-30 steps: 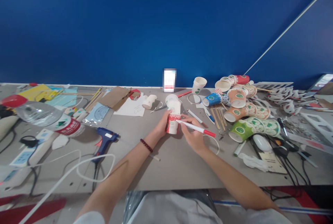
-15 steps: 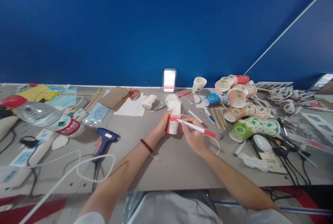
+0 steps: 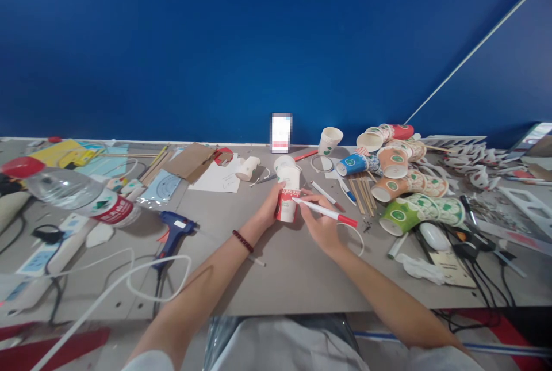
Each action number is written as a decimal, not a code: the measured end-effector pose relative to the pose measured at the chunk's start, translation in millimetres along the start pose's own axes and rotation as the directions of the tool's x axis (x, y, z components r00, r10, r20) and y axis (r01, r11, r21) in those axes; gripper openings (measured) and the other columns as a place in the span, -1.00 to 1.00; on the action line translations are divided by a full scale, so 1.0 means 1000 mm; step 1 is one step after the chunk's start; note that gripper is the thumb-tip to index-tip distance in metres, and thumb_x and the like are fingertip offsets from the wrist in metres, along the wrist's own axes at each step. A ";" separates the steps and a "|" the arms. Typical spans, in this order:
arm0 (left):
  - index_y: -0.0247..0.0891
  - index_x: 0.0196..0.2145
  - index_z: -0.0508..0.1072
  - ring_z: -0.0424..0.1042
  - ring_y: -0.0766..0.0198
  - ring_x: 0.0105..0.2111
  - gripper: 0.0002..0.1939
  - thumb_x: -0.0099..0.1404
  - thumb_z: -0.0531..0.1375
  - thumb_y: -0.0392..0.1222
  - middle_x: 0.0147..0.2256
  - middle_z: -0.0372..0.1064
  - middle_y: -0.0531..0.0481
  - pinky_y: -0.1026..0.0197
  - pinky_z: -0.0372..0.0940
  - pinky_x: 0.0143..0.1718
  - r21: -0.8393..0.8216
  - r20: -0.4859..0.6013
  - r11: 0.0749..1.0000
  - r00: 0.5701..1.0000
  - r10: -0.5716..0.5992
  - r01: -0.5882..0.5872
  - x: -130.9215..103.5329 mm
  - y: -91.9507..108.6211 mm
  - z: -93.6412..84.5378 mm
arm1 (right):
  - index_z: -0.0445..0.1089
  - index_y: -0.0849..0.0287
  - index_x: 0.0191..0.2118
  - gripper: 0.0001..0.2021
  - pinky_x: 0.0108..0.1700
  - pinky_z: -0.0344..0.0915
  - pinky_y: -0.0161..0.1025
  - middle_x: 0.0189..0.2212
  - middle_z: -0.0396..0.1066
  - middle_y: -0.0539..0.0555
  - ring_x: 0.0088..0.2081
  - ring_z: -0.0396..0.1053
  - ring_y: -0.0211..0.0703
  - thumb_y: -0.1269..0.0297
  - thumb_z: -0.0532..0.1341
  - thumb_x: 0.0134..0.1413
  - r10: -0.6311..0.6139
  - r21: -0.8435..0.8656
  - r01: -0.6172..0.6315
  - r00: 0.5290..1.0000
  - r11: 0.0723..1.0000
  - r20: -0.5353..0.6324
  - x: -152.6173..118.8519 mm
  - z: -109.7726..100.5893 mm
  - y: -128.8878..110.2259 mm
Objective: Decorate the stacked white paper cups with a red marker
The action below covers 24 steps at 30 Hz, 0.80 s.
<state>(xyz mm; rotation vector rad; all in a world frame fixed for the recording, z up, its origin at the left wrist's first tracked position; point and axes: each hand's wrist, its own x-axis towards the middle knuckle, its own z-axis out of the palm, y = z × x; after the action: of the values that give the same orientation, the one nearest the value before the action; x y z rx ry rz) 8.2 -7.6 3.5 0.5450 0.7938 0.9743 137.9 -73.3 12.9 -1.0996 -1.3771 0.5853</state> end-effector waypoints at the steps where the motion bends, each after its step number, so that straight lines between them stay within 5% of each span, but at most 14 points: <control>1: -0.32 -0.38 0.43 0.40 0.24 -0.51 -0.66 0.11 0.26 0.06 -0.46 0.46 -0.07 0.21 0.28 -0.42 -0.001 -0.002 1.000 1.000 0.002 -0.002 0.000 0.000 0.000 | 0.40 0.08 -0.29 -0.98 0.03 0.38 0.00 -0.21 0.53 0.12 0.05 0.44 0.04 0.29 0.23 0.14 -0.004 0.002 0.004 1.000 1.000 -0.001 0.000 0.000 0.000; 24: -0.31 -0.29 0.43 0.47 0.19 -0.42 -0.67 0.09 0.32 -0.02 -0.41 0.48 -0.07 0.17 0.33 -0.32 -0.042 -0.015 0.998 0.999 0.035 -0.036 -0.003 0.005 0.004 | 0.41 0.07 -0.29 -0.98 0.06 0.39 0.02 -0.24 0.54 0.11 0.06 0.44 0.05 0.29 0.23 0.15 0.016 0.070 -0.012 0.999 0.997 -0.051 0.000 -0.001 0.002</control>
<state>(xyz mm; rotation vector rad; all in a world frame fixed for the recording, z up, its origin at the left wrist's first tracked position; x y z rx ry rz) 7.3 -8.2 10.6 0.5173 0.7771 1.0266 139.2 -73.2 11.5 -1.0616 -1.2963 0.6074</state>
